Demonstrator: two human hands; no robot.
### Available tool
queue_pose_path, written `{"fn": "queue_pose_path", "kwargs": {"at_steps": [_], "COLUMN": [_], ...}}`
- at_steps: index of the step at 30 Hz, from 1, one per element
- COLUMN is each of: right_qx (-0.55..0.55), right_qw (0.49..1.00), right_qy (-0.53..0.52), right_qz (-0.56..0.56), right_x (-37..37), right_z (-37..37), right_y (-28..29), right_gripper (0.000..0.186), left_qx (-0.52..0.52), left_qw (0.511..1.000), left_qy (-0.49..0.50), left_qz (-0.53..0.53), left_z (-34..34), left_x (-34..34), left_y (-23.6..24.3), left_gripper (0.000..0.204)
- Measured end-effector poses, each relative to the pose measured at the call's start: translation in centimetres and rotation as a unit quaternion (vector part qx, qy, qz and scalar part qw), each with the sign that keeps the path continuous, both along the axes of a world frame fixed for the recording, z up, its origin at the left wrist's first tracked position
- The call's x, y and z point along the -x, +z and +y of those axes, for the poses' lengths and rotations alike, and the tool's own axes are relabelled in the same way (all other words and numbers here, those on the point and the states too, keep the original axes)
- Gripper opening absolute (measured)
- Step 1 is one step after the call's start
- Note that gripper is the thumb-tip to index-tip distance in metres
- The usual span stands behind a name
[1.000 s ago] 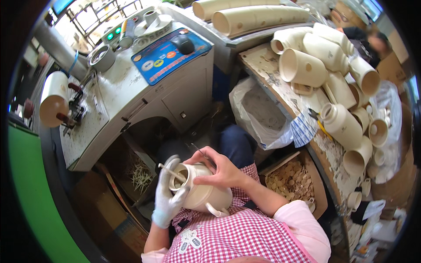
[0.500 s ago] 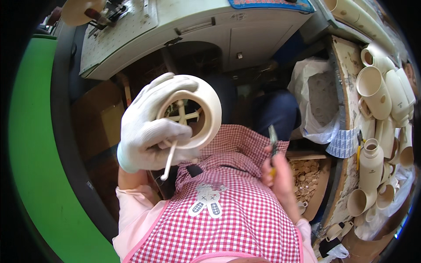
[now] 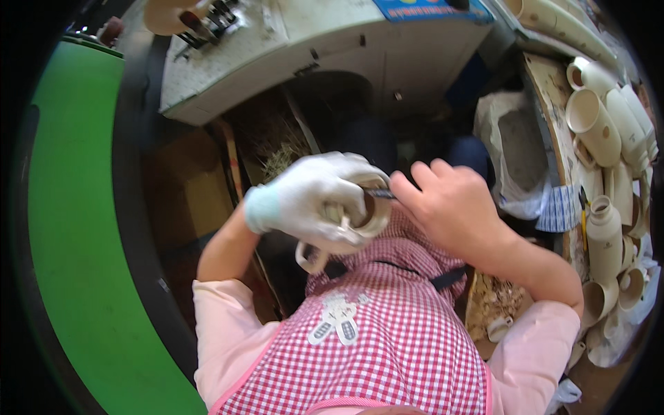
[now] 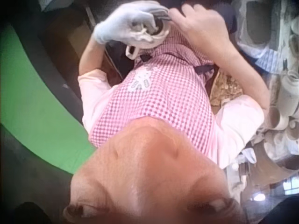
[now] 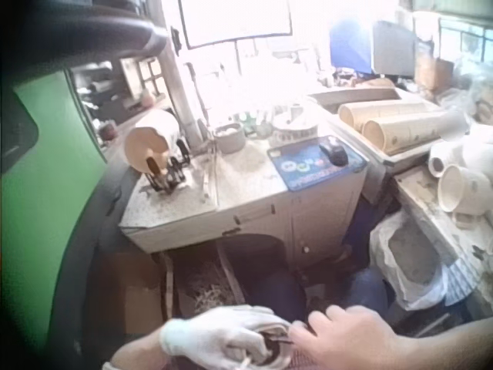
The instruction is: The person repeatedly picks up white ceramic pitchers, smooths the interior rim with a tool, and rubs the exterior surface with a small wooden block. They handle each pitcher one at a time, rotating it to access different areas, then place it back on the workbench.
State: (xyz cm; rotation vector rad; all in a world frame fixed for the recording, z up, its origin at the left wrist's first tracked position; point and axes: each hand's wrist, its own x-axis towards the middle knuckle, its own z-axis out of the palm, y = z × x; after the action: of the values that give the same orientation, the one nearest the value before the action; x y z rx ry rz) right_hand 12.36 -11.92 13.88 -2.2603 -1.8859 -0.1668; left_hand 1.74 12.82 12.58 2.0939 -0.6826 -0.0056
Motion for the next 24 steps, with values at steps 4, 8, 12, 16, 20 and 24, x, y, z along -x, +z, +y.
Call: {"fn": "queue_pose_path", "kwargs": {"at_steps": [4,8,12,16,20,24], "right_qx": [0.058,0.254,0.413,0.400,0.379,0.278], "right_qw": [0.988,0.904,0.669,0.366,0.161,0.378], "right_qy": [-0.097,-0.129,-0.162,-0.130,-0.119,0.001], "right_qz": [0.106,0.318,0.596,0.830,0.904,0.883], "right_x": [0.9,0.9,0.2,1.3,3.5,2.0], "right_z": [-0.3,-0.7,-4.2,-6.5,-5.5,-4.6], "right_y": [-4.0,-6.9,-7.0,-9.4,-12.9,-11.7], "right_gripper": [0.018,0.039,0.060,0.050,0.044,0.041], "left_qx": [-0.048,-0.256,-0.218,-0.243,-0.284,-0.207], "left_qw": [0.996,0.965,0.967,0.962,0.949,0.964], "left_qy": [0.074,0.054,0.101,0.076,0.066,0.166], "left_qz": [0.001,0.022,-0.089,-0.103,-0.123,-0.034], "left_z": [-3.6,-8.6,-10.5,-12.0,-12.6,-7.4], "left_x": [-0.4,0.8,4.3,5.6,5.8,6.7], "left_y": [-1.7,-4.4,-7.1,-9.0,-8.7,-6.5], "left_gripper": [0.029,0.033,0.036,0.038,0.042,0.044]}}
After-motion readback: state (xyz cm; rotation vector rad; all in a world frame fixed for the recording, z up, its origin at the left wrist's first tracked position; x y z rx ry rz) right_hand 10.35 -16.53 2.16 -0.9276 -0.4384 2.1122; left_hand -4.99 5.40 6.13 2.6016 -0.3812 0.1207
